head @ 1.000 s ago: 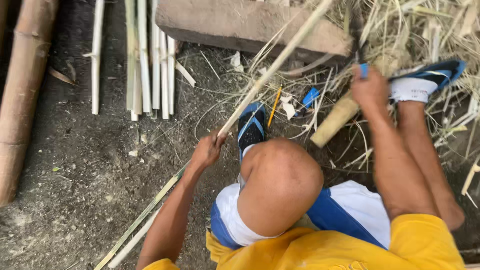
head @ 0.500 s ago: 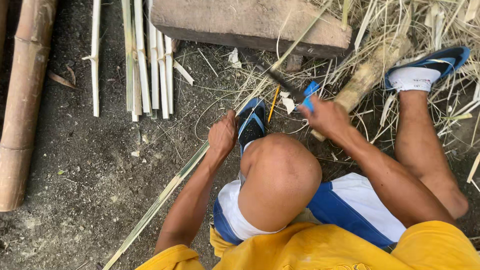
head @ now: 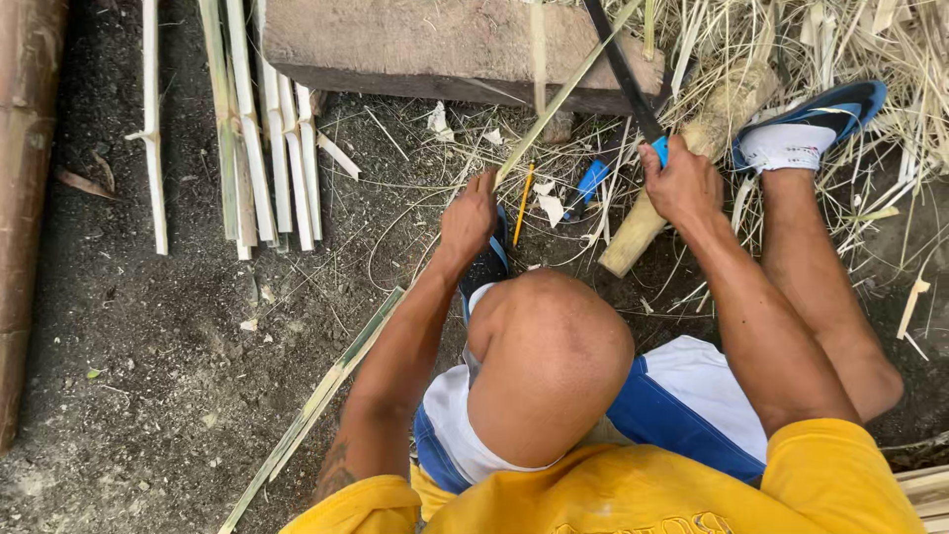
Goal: The person sits on the ground and uses a machete to split long bamboo strips into thinner pieces. They repeatedly position each strip against a wooden block and strike it with the machete to separate the layers, then place the finished pieces aside.
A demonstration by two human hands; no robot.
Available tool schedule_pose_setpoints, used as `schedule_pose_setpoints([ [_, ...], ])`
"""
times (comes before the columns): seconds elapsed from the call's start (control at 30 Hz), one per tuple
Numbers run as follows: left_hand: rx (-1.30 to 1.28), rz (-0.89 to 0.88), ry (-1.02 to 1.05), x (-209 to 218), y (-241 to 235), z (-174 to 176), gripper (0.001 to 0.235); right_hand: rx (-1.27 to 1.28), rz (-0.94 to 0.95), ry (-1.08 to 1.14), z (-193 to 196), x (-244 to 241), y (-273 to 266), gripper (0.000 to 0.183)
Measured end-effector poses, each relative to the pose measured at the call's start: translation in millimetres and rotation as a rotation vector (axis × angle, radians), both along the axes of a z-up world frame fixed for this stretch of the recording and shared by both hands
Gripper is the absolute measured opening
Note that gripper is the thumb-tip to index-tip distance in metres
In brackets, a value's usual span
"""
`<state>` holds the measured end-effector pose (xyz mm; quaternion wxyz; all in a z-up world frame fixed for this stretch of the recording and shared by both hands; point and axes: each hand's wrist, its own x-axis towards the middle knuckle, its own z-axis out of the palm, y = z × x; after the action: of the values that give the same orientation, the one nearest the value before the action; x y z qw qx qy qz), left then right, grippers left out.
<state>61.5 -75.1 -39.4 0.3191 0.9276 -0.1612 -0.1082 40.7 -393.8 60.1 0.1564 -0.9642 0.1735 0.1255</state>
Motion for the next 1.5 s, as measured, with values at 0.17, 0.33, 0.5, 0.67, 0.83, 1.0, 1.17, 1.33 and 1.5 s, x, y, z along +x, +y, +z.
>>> schedule_pose_setpoints([
  [0.17,0.008,-0.024,0.186,11.4,-12.6,5.9,0.027,0.079,0.284,0.295,-14.2,-29.6,46.3,0.055],
  [0.33,0.155,0.091,0.404,-76.3,110.0,4.6,0.025,-0.145,0.351,0.194,-23.0,-7.7,-1.5,0.052],
  [0.5,0.146,0.093,0.399,-98.1,137.2,12.0,0.026,0.003,-0.025,0.097,3.9,18.2,-30.6,0.054],
  [0.67,-0.157,-0.006,0.460,-53.8,74.6,-9.3,0.039,-0.109,0.627,0.093,-36.9,-47.8,56.5,0.058],
  [0.83,-0.139,0.060,0.516,-96.7,121.0,-15.1,0.040,-0.095,0.290,0.313,-37.7,-6.7,5.5,0.052],
  [1.0,-0.184,0.056,0.696,-87.7,128.4,-29.1,0.046,-0.172,0.246,0.069,-10.5,22.4,-37.1,0.052],
  [1.17,-0.146,-0.113,0.482,3.2,26.5,-39.3,0.044,-0.068,0.173,-0.014,-21.3,10.9,-21.7,0.048],
  [1.33,-0.573,-0.031,0.850,55.9,-37.9,-34.0,0.041,0.051,0.066,0.031,-20.8,4.8,-4.0,0.041],
  [1.5,-0.480,-0.064,0.743,26.8,-7.5,-26.0,0.047,-0.032,0.395,0.261,-18.3,-13.6,26.9,0.052],
])
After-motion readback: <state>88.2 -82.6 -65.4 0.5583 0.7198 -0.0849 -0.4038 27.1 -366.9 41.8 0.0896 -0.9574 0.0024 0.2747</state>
